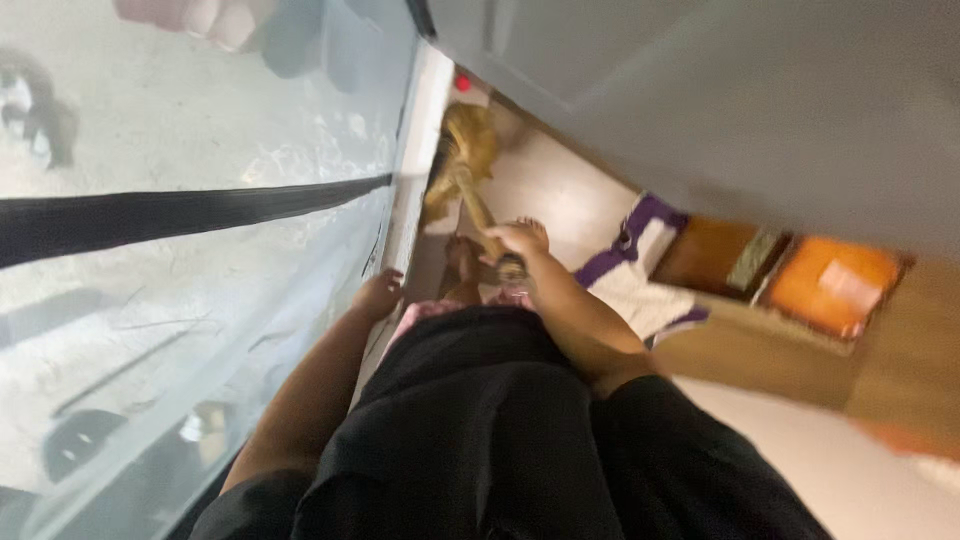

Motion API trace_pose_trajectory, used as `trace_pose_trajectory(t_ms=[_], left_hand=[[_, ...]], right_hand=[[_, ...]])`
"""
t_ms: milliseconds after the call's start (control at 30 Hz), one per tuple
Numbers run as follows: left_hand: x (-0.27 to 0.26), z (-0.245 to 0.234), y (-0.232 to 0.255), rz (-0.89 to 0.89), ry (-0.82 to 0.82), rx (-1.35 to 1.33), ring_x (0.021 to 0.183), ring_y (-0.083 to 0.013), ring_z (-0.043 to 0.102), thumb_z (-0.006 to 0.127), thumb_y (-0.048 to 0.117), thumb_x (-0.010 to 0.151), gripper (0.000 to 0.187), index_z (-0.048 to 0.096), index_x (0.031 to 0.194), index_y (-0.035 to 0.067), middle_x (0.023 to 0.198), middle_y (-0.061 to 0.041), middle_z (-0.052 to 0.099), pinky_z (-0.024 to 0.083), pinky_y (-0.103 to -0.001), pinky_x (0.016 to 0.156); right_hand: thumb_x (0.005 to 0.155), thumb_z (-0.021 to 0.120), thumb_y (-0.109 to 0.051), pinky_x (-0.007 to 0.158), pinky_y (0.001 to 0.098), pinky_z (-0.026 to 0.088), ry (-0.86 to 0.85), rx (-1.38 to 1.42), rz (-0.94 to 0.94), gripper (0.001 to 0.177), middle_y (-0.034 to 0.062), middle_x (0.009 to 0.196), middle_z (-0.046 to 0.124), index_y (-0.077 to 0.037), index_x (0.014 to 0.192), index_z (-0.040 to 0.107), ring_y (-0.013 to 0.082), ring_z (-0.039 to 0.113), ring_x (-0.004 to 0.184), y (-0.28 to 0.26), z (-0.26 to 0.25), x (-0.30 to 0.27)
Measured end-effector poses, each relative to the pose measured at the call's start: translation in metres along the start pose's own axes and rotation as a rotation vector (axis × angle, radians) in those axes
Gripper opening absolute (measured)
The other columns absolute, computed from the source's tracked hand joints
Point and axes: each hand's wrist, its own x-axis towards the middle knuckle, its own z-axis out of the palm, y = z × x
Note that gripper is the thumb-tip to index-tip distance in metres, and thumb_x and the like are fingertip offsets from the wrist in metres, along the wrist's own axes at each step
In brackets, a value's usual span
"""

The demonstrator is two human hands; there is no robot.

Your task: The person kneels on the floor and organizes scattered toys, including a toy kitchen, doll, and brush, by placing them into a drawer. They then use a broom to sweep the floor area around the toys and a small wooden box.

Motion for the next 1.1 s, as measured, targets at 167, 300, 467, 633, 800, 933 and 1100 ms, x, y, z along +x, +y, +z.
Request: trace_pose_trajectory(t_ms=[167,300,467,633,800,933,1100], left_hand=[[0.01,-0.02,0.016,0.115,-0.018,0.052,0.114,-0.0298,0.068,0.072,0.036,0.089,0.049,0.063,0.131,0.01,0.122,-0.015,0.073,0.052,-0.04,0.096],[0.025,-0.032,0.047,0.235,-0.069,0.094,0.113,-0.028,0.069,0.073,0.034,0.089,0.046,0.066,0.126,0.007,0.118,-0.016,0.074,0.053,-0.039,0.097],[0.042,-0.032,0.078,0.3,-0.128,0.126,0.109,-0.0267,0.07,0.071,0.03,0.092,0.043,0.064,0.126,0.006,0.118,-0.016,0.073,0.054,-0.036,0.093],[0.046,-0.032,0.092,0.274,-0.141,0.151,0.104,-0.0228,0.069,0.072,0.026,0.091,0.041,0.063,0.126,0.006,0.119,-0.014,0.071,0.056,-0.036,0.082],[0.03,-0.007,0.131,0.243,-0.185,0.186,0.095,-0.0274,0.069,0.072,0.025,0.092,0.042,0.062,0.128,0.005,0.114,-0.015,0.074,0.054,-0.037,0.08],[0.024,0.039,0.198,0.312,-0.256,0.158,0.104,-0.0184,0.068,0.074,0.024,0.092,0.04,0.063,0.124,0.003,0.114,-0.014,0.074,0.052,-0.03,0.09],[0.034,0.12,0.292,0.488,-0.272,0.05,0.101,-0.02,0.066,0.073,0.017,0.09,0.039,0.062,0.125,0.004,0.111,-0.012,0.072,0.051,-0.032,0.089]], right_hand=[[0.087,0.073,-0.024,0.076,0.0425,0.059,0.013,-0.313,-0.149,0.076,0.027,0.13,0.064,-0.001,0.148,0.033,0.0327,0.073,0.095,0.048,0.066,-0.04],[0.089,0.078,-0.03,0.101,0.0393,0.048,-0.066,-0.448,-0.433,0.051,0.0177,0.136,0.058,0.007,0.124,0.074,0.0294,0.064,0.117,0.043,-0.006,-0.013],[0.092,0.072,-0.027,0.095,0.0318,0.048,0.098,-0.307,-0.489,0.043,0.0165,0.129,0.07,-0.003,0.128,0.072,0.0256,0.066,0.111,0.096,-0.143,-0.031],[0.087,0.081,-0.042,0.071,0.0349,0.058,0.677,-0.155,-0.182,0.038,0.0112,0.093,0.077,-0.005,0.097,0.079,0.0212,0.072,0.08,0.156,-0.226,-0.07],[0.08,0.073,-0.023,0.068,0.0383,0.064,0.604,-0.932,-0.262,0.023,0.0088,0.089,0.077,-0.01,0.098,0.081,0.0228,0.077,0.075,0.217,-0.253,-0.089],[0.08,0.076,-0.021,0.079,0.0364,0.061,0.446,-0.14,-0.313,0.038,0.0127,0.11,0.072,-0.011,0.116,0.072,0.0268,0.074,0.092,0.252,-0.245,-0.095],[0.082,0.081,-0.018,0.09,0.0353,0.047,0.351,-0.219,-0.559,0.053,0.0133,0.124,0.068,-0.013,0.133,0.068,0.0256,0.062,0.106,0.241,-0.312,-0.113]])
